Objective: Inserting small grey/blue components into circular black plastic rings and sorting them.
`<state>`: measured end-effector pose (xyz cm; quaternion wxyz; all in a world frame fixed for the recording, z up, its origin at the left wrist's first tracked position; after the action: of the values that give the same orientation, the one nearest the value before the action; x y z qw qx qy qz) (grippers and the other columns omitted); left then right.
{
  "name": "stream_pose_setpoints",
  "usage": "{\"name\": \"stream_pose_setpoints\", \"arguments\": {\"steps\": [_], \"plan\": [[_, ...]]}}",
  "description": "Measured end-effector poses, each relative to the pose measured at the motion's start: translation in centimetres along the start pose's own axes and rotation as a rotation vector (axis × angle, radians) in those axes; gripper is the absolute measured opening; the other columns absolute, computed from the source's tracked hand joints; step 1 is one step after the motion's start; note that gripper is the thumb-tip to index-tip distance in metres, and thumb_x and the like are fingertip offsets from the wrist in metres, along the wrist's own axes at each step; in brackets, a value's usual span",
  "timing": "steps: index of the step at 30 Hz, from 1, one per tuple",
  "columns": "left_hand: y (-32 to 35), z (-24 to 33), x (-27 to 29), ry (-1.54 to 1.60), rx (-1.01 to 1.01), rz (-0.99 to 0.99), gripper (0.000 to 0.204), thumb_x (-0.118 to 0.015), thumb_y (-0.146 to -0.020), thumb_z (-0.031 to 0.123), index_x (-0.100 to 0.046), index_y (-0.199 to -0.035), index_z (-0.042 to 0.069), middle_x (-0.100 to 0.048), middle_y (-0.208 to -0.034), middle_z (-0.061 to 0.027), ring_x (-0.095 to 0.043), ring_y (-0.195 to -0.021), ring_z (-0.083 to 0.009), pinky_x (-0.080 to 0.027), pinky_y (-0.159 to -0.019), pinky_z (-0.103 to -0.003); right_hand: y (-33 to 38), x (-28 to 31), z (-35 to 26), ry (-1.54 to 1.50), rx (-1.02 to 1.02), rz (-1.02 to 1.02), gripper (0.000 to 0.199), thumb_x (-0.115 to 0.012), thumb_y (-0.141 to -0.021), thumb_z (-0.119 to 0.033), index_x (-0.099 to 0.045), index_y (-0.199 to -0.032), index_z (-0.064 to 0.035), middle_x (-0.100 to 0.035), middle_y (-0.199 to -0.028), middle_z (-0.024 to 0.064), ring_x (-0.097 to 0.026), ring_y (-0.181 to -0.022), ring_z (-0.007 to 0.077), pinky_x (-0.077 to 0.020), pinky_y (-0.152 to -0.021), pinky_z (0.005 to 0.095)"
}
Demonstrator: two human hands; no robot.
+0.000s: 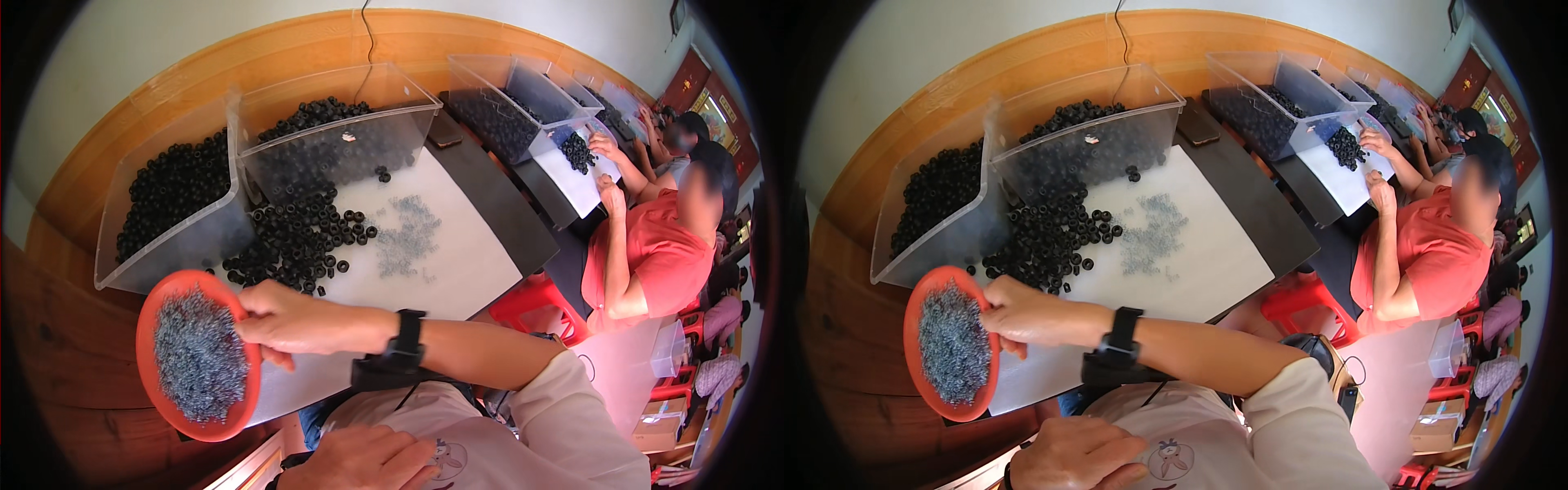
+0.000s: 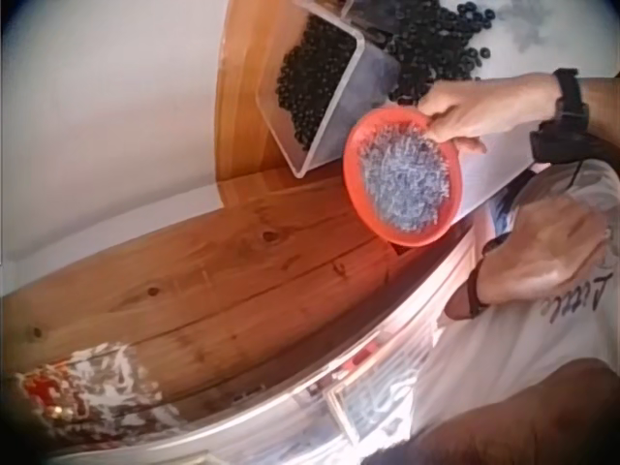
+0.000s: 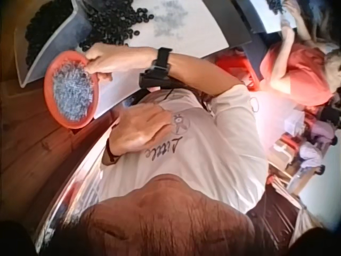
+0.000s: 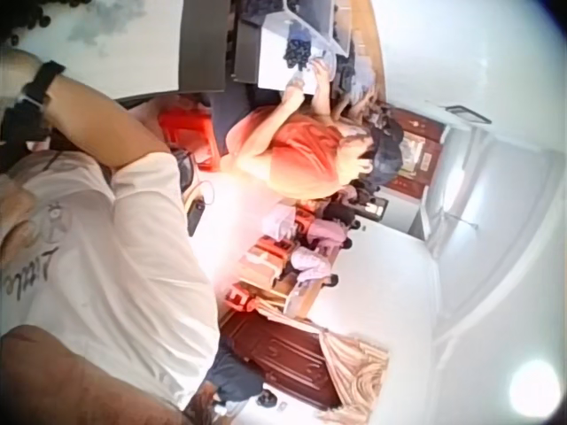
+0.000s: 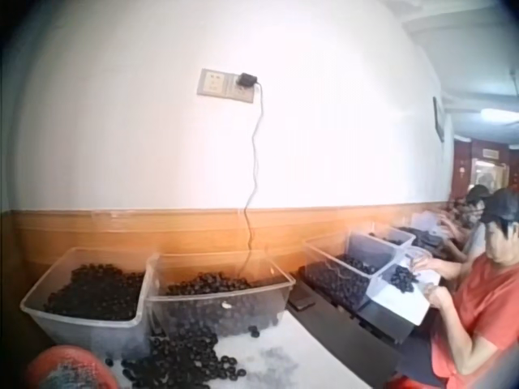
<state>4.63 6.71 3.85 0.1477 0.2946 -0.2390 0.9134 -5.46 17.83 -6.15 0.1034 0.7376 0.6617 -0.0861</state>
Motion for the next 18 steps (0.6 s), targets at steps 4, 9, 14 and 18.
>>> {"name": "stream_pose_setpoints", "arguments": {"steps": [4,9,14,18], "plan": [[-0.3,-0.1,-0.4,0.021,-0.024,-0.009,0.017,-0.077,-0.082,0.011,-0.065,-0.093,0.004,-0.062,-0.08,-0.0091,-0.064,-0.069,-0.0291,-0.051,-0.062,-0.039,5.7,3.3,-3.9,0.091,-0.001,0.099,0.019,-0.056,-0.099,-0.012,-0.059,-0.09,0.0051,-0.062,-0.068,0.0084,-0.055,-0.045,0.0126,-0.041,-0.04,0.0296],[0.8,-1.0,-0.7,0.053,0.05,0.085,0.02,-0.078,-0.081,0.013,-0.068,-0.095,0.003,-0.064,-0.081,-0.0099,-0.065,-0.07,-0.0297,-0.051,-0.062,-0.04,13.8,6.7,-6.9,0.183,-0.089,0.256,0.021,-0.058,-0.101,-0.015,-0.063,-0.102,0.0053,-0.061,-0.071,0.0027,-0.05,-0.045,0.0077,-0.0375,-0.042,0.0252],[-0.2,-1.7,-0.2,0.053,0.026,0.064,0.02,-0.079,-0.081,0.011,-0.069,-0.096,0.002,-0.064,-0.08,-0.0118,-0.066,-0.071,-0.0317,-0.052,-0.062,-0.04,22.9,11.1,-6.5,0.07,-0.05,0.608,0.024,-0.06,-0.102,-0.013,-0.064,-0.116,0.0061,-0.062,-0.074,0.0,-0.045,-0.046,0.0025,-0.0331,-0.041,0.0207],[-0.3,-2.6,0.1,0.082,0.026,0.085,0.019,-0.077,-0.082,0.007,-0.069,-0.098,-0.001,-0.067,-0.081,-0.0149,-0.068,-0.072,-0.0341,-0.054,-0.062,-0.041,27.7,14.2,-6.6,0.036,-0.004,0.825,0.022,-0.061,-0.101,-0.012,-0.063,-0.116,0.0051,-0.062,-0.074,0.0003,-0.039,-0.044,0.0019,-0.0294,-0.038,0.0211]]}}
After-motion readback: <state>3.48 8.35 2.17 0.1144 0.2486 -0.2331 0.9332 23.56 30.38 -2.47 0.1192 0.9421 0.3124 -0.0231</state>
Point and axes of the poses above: each hand's wrist, its own y-axis away from the middle knuckle, its own x-axis out of the back of the hand, z = x × y, the point moved 7 cm from there along -y, towards the middle knuckle
